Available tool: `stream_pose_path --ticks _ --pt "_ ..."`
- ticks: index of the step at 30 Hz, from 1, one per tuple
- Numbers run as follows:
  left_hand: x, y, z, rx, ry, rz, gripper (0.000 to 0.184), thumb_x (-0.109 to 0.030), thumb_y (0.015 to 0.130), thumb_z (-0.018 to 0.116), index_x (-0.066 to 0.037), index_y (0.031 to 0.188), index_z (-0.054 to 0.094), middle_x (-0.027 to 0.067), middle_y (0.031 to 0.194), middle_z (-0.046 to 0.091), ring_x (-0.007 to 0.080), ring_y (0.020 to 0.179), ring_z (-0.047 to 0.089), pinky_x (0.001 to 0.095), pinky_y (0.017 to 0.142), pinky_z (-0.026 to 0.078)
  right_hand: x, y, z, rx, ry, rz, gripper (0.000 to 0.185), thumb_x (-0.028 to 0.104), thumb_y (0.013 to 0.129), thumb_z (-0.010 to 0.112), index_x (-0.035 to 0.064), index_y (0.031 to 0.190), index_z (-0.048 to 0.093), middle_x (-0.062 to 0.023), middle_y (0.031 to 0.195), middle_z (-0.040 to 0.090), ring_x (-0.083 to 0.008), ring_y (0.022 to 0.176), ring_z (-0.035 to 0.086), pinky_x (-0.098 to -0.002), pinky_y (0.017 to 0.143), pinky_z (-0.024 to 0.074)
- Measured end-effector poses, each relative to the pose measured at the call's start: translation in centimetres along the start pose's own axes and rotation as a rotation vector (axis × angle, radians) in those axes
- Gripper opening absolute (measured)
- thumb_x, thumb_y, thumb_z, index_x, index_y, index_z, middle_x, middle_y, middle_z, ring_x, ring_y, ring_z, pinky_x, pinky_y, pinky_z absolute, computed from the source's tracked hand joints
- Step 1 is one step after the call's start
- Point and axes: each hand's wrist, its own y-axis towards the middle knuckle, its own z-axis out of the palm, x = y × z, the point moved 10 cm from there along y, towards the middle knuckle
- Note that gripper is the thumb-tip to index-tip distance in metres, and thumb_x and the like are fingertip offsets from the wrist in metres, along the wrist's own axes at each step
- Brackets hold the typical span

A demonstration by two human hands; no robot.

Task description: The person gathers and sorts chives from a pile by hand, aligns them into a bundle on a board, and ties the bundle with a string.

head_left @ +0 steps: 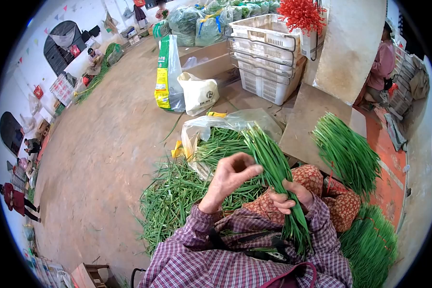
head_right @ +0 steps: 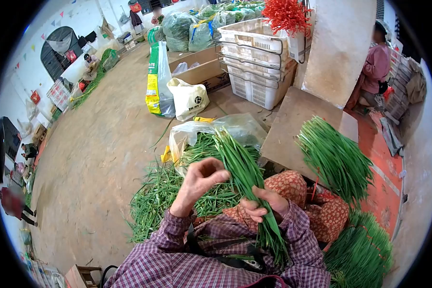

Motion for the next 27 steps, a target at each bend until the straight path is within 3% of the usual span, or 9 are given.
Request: stream_pose_path --ticks 3,6,11,17,19,21,23,26,27 --pt "1.2 0.1 1.2 0.087 0.043 -0.024 0.027 -0.022 0.087 0.07 0.002 0.08 0.06 -0.0042 0.062 0.053 0.0023 0.059 0.043 0.0214 0.049 0.033 -0.1 -0.2 -0.7 -0.048 -0.098 -0.014 0.043 0.045 0.1 0.042 0.0037 0.111 0.047 0.0024 0.073 0.043 -0.0031 0.05 0.043 -0.0245 0.048 0.0463" --pt "1.0 0.0 1.0 0.077 -0.01 -0.058 0.021 -0.017 0.092 0.062 0.004 0.087 0.063 0.0011 0.067 0.062 0.0055 0.061 0.054 0.0217 0.055 0.045 0.0 -0.3 -0.6 0.016 -0.176 -0.031 0.042 0.043 0.102 0.037 0.0071 0.118 0.048 0.0035 0.072 0.039 -0.0023 0.049 0.041 -0.0244 0.049 0.045" --pt "0.8 -0.3 -2.4 -0.001 0.057 -0.059 0.021 -0.016 0.094 0.059 0.003 0.088 0.064 0.0027 0.07 0.064 0.0076 0.065 0.059 0.0234 0.061 0.049 0.0 -0.4 -0.8 -0.006 -0.122 -0.012 0.04 0.041 0.101 0.04 0.0036 0.112 0.049 0.0013 0.073 0.043 -0.0046 0.05 0.043 -0.0256 0.05 0.0465" --pt "1.5 -0.6 -2.6 -0.059 -0.126 -0.122 0.045 -0.031 0.092 0.063 0.004 0.119 0.057 0.0115 0.1 0.067 0.015 0.09 0.062 0.0308 0.081 0.051 0.2 -0.3 -0.9 -0.138 -0.228 -0.051 0.042 0.038 0.101 0.043 0.0049 0.127 0.045 0.0011 0.077 0.044 -0.0046 0.051 0.045 -0.0253 0.049 0.044" --pt "2.2 -0.4 -1.0 0.016 -0.45 -0.114 0.068 -0.038 0.088 0.066 0.003 0.136 0.04 0.0171 0.123 0.057 0.0217 0.108 0.058 0.0368 0.094 0.048 0.5 -0.1 -1.1 -0.21 -0.283 -0.08 0.038 0.03 0.1 0.049 0.0036 0.127 0.045 -0.0005 0.076 0.049 -0.0068 0.052 0.048 -0.0257 0.05 0.0442" --pt "3.1 -0.2 0.0 0.081 -0.577 -0.157 0.076 -0.04 0.086 0.068 0.001 0.14 0.034 0.0187 0.134 0.048 0.0274 0.119 0.052 0.0413 0.103 0.042 2.1 -0.2 -1.0 -0.45 -0.807 -0.101 0.035 0.023 0.096 0.055 0.0029 0.125 0.048 -0.0021 0.073 0.052 -0.0078 0.055 0.052 -0.0269 0.05 0.0451" --pt "2.7 0.2 0.5 0.041 -0.702 -0.121 0.076 -0.038 0.085 0.069 0.0 0.141 0.033 0.0183 0.135 0.049 0.0278 0.119 0.052 0.0412 0.103 0.042 1.4 0.1 -1.4 -0.545 -0.872 -0.086 0.041 0.019 0.09 0.062 0.0007 0.124 0.048 -0.0044 0.075 0.057 -0.0094 0.057 0.055 -0.0287 0.053 0.0468" --pt "2.3 0.0 1.2 -0.011 -0.704 -0.095 0.08 -0.025 0.081 0.075 -0.003 0.143 0.029 0.0185 0.134 0.049 0.0289 0.121 0.051 0.0417 0.103 0.042 3.5 -0.3 0.9 -0.717 -1.56 -0.433 0.056 0.029 0.081 0.072 -0.0029 0.12 0.048 -0.0271 0.09 0.065 -0.038 0.077 0.068 -0.0415 0.067 0.0542" --pt "2.0 -0.2 1.1 -0.057 -0.65 -0.064 0.083 -0.02 0.079 0.076 -0.004 0.144 0.027 0.0186 0.134 0.049 0.0291 0.121 0.051 0.042 0.103 0.042 3.3 -0.1 1.2 -0.716 -1.557 -0.434 0.056 0.029 0.081 0.072 -0.0029 0.12 0.048 -0.0271 0.09 0.065 -0.038 0.077 0.068 -0.0415 0.067 0.0542"
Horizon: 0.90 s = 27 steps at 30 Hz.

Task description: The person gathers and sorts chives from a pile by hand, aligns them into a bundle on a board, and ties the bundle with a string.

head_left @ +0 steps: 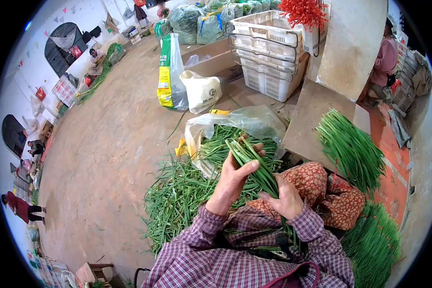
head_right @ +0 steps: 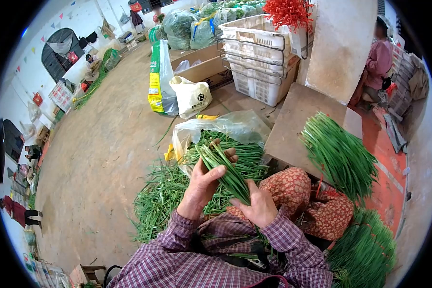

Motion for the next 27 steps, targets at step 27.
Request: stream_pose_path --ticks 27 --pt "-7.4 -4.4 -0.7 -0.334 1.168 0.749 0.013 -0.002 0.077 0.071 -0.004 0.087 0.064 0.0064 0.083 0.063 0.0195 0.078 0.057 0.0336 0.072 0.046 0.5 -0.6 -1.7 -0.19 -0.386 0.014 0.058 0.023 0.079 0.075 0.0005 0.124 0.046 -0.0197 0.089 0.068 -0.0332 0.076 0.069 -0.0414 0.061 0.0551"
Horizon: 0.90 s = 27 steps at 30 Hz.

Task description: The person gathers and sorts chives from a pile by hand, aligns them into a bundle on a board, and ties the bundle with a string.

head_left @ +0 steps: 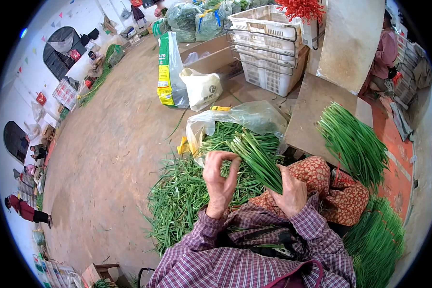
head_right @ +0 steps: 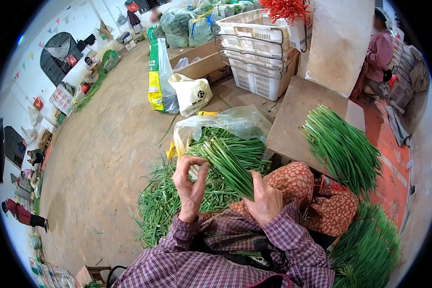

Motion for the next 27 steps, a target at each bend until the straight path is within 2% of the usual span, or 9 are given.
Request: stream_pose_path --ticks 1,4,7,8,11,13,15,21,27 --pt "1.5 0.0 -0.6 -0.021 -0.003 -0.053 0.007 -0.003 0.083 0.066 -0.001 0.088 0.061 0.0055 0.084 0.062 0.0158 0.082 0.058 0.0292 0.075 0.046 -0.1 0.0 0.0 -0.001 0.0 0.0 0.058 0.023 0.079 0.075 0.0005 0.124 0.046 -0.0197 0.089 0.068 -0.0332 0.076 0.069 -0.0414 0.061 0.0551" --pt "8.3 -0.8 -1.3 -0.184 -0.623 -0.554 0.011 -0.011 0.091 0.06 0.0 0.091 0.062 0.0034 0.085 0.062 0.0117 0.082 0.057 0.0258 0.079 0.045 0.0 -0.1 -0.3 -0.027 -0.011 -0.026 0.058 0.022 0.078 0.075 0.0008 0.124 0.045 -0.0198 0.09 0.068 -0.0334 0.076 0.069 -0.0411 0.061 0.055" --pt "8.2 -1.6 0.6 -0.077 -0.722 -0.575 0.034 -0.018 0.092 0.061 -0.001 0.119 0.052 0.0069 0.105 0.06 0.0138 0.096 0.056 0.0288 0.086 0.046 0.2 -0.1 -0.2 -0.032 -0.019 -0.044 0.059 0.021 0.078 0.075 0.0008 0.125 0.045 -0.0198 0.091 0.068 -0.0329 0.077 0.069 -0.0409 0.061 0.0549" --pt "7.1 -1.4 1.5 0.031 -0.722 -0.55 0.055 -0.022 0.088 0.066 -0.001 0.133 0.041 0.0096 0.117 0.055 0.0159 0.104 0.054 0.0303 0.09 0.045 0.3 -0.1 -0.1 -0.035 -0.017 -0.055 0.06 0.02 0.077 0.075 0.0012 0.125 0.045 -0.0198 0.093 0.068 -0.0326 0.077 0.069 -0.0409 0.061 0.0549" --pt "3.7 0.3 2.2 0.13 -0.733 -0.554 0.071 -0.02 0.081 0.073 -0.002 0.139 0.036 0.0121 0.122 0.053 0.0183 0.109 0.054 0.0319 0.093 0.046 0.7 -0.3 0.0 -0.02 -0.02 -0.064 0.061 0.019 0.075 0.076 0.0021 0.125 0.045 -0.0197 0.096 0.067 -0.0324 0.078 0.069 -0.0412 0.061 0.0549" --pt "4.2 0.3 3.2 0.23 -0.619 -0.574 0.07 -0.013 0.079 0.075 -0.002 0.137 0.038 0.0114 0.12 0.054 0.0187 0.107 0.056 0.0308 0.091 0.048 1.0 -0.2 -0.2 -0.014 -0.026 -0.067 0.062 0.018 0.075 0.077 0.0027 0.126 0.046 -0.0196 0.097 0.067 -0.0325 0.078 0.069 -0.0415 0.062 0.0549" --pt "4.5 -0.2 4.7 0.262 -0.766 -0.601 0.056 -0.006 0.077 0.075 -0.001 0.126 0.047 0.008 0.113 0.058 0.0177 0.102 0.059 0.0296 0.09 0.049 1.0 -0.2 -0.7 -0.031 -0.059 -0.07 0.063 0.018 0.074 0.078 0.0036 0.126 0.046 -0.019 0.097 0.067 -0.0331 0.078 0.068 -0.0417 0.062 0.0549" --pt "6.2 -1.4 4.6 0.13 -0.935 -0.659 0.044 -0.002 0.081 0.07 -0.001 0.12 0.051 0.0081 0.108 0.061 0.0157 0.096 0.061 0.03 0.087 0.051 0.3 -0.1 -0.4 0.006 -0.052 -0.054 0.061 0.018 0.075 0.077 0.0035 0.126 0.046 -0.0195 0.099 0.067 -0.0336 0.079 0.068 -0.0417 0.063 0.0546" --pt "10.5 -2.5 4.4 -0.047 -1.118 -0.863 0.027 -0.008 0.086 0.066 -0.002 0.111 0.058 0.0086 0.089 0.066 0.0168 0.079 0.064 0.0294 0.072 0.055 0.1 -0.6 0.1 0.035 -0.072 -0.068 0.057 0.017 0.075 0.076 0.0028 0.123 0.048 -0.0205 0.094 0.067 -0.035 0.077 0.068 -0.0419 0.062 0.0542"
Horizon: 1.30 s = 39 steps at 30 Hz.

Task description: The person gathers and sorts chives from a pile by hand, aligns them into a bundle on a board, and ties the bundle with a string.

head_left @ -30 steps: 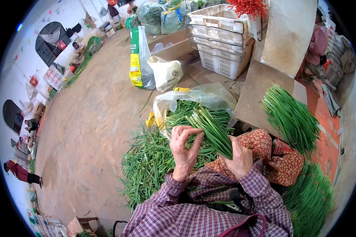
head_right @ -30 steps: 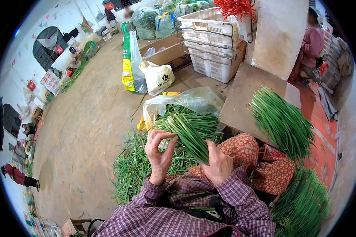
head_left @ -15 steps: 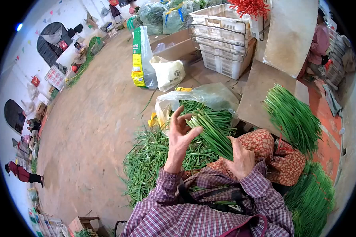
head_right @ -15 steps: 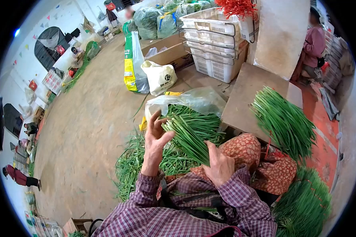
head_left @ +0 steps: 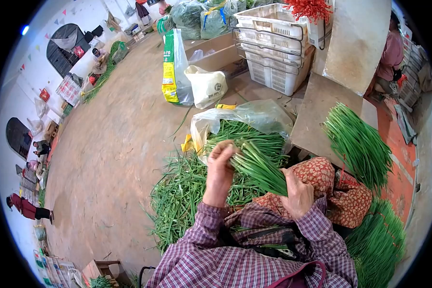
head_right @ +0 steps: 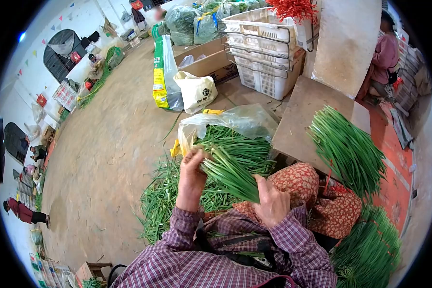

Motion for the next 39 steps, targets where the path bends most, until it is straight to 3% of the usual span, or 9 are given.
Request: stream_pose_path --ticks 4,10,12,15,18,24,31,36,39 --pt "-4.1 2.0 -4.5 -0.004 -0.049 0.169 0.02 -0.014 0.089 0.065 -0.004 0.105 0.059 0.004 0.084 0.063 0.0145 0.075 0.061 0.0271 0.069 0.054 -0.9 -0.7 -0.4 -0.028 -0.012 0.022 0.059 0.015 0.072 0.075 0.0038 0.123 0.049 -0.0185 0.098 0.067 -0.0319 0.073 0.068 -0.0399 0.058 0.0536" --pt "-5.5 -0.1 -1.8 0.072 0.606 0.194 0.051 -0.034 0.094 0.058 -0.002 0.132 0.049 0.0108 0.125 0.058 0.0149 0.112 0.054 0.03 0.091 0.045 -0.2 -0.3 -1.0 -0.09 -0.051 -0.031 0.053 0.018 0.075 0.075 0.004 0.121 0.052 -0.0157 0.093 0.067 -0.03 0.069 0.068 -0.0388 0.055 0.0536" --pt "-4.3 -1.5 2.3 0.233 0.612 0.12 0.05 -0.028 0.09 0.065 -0.002 0.13 0.051 0.0091 0.119 0.06 0.014 0.109 0.054 0.0287 0.09 0.046 0.2 -0.3 -1.0 -0.094 -0.062 -0.049 0.052 0.017 0.076 0.074 0.0039 0.12 0.052 -0.0151 0.093 0.066 -0.0292 0.069 0.068 -0.038 0.054 0.0534" --pt "-1.8 -1.7 4.0 0.246 0.574 0.011 0.035 -0.011 0.08 0.074 -0.002 0.111 0.06 0.0022 0.097 0.063 0.0085 0.087 0.058 0.0226 0.077 0.048 0.5 -0.3 -1.1 -0.104 -0.078 -0.066 0.05 0.017 0.076 0.074 0.0042 0.119 0.052 -0.0143 0.093 0.066 -0.0276 0.067 0.068 -0.0367 0.053 0.053" --pt "-1.0 -1.1 3.5 0.23 0.594 -0.016 0.025 -0.01 0.081 0.073 -0.002 0.102 0.062 0.0005 0.09 0.063 0.0068 0.081 0.058 0.0203 0.072 0.047 0.2 -0.3 -1.3 -0.113 -0.097 -0.062 0.051 0.018 0.076 0.075 0.0049 0.119 0.053 -0.0138 0.094 0.066 -0.027 0.067 0.068 -0.036 0.052 0.0526" --pt "-2.3 -1.6 3.7 0.156 0.51 0.105 0.017 -0.012 0.087 0.066 0.0 0.099 0.064 -0.0013 0.083 0.064 0.0066 0.074 0.057 0.0215 0.069 0.046 0.5 -0.3 -1.2 -0.086 -0.084 -0.075 0.053 0.017 0.074 0.075 0.0056 0.12 0.052 -0.0136 0.094 0.066 -0.0275 0.067 0.067 -0.0363 0.052 0.0524" --pt "-3.4 -0.9 1.8 0.07 0.566 0.208 0.022 -0.013 0.09 0.063 0.004 0.105 0.067 0.0048 0.084 0.068 0.0084 0.074 0.06 0.023 0.07 0.048 -0.2 -0.8 -0.2 -0.002 -0.093 -0.049 0.059 0.015 0.071 0.077 0.0051 0.123 0.051 -0.0149 0.096 0.066 -0.0292 0.067 0.067 -0.0373 0.053 0.0529" --pt "-6.6 2.3 -6.7 -0.122 0.41 0.259 0.025 -0.018 0.093 0.06 0.005 0.099 0.066 0.0101 0.081 0.069 0.0149 0.07 0.065 0.0284 0.069 0.055 -1.3 -1.2 -0.6 -0.01 -0.076 -0.032 0.06 0.015 0.07 0.076 0.0051 0.123 0.051 -0.0162 0.096 0.066 -0.0303 0.066 0.067 -0.0396 0.054 0.053" --pt "-6.3 2.5 -8.6 -0.045 0.514 0.22 0.031 -0.026 0.094 0.06 0.004 0.099 0.067 0.01 0.084 0.07 0.013 0.073 0.066 0.0251 0.068 0.054 -1.7 -1.3 -0.9 -0.015 -0.086 -0.007 0.059 0.016 0.07 0.075 0.0047 0.123 0.051 -0.0168 0.095 0.067 -0.0307 0.067 0.067 -0.0402 0.056 0.0532"
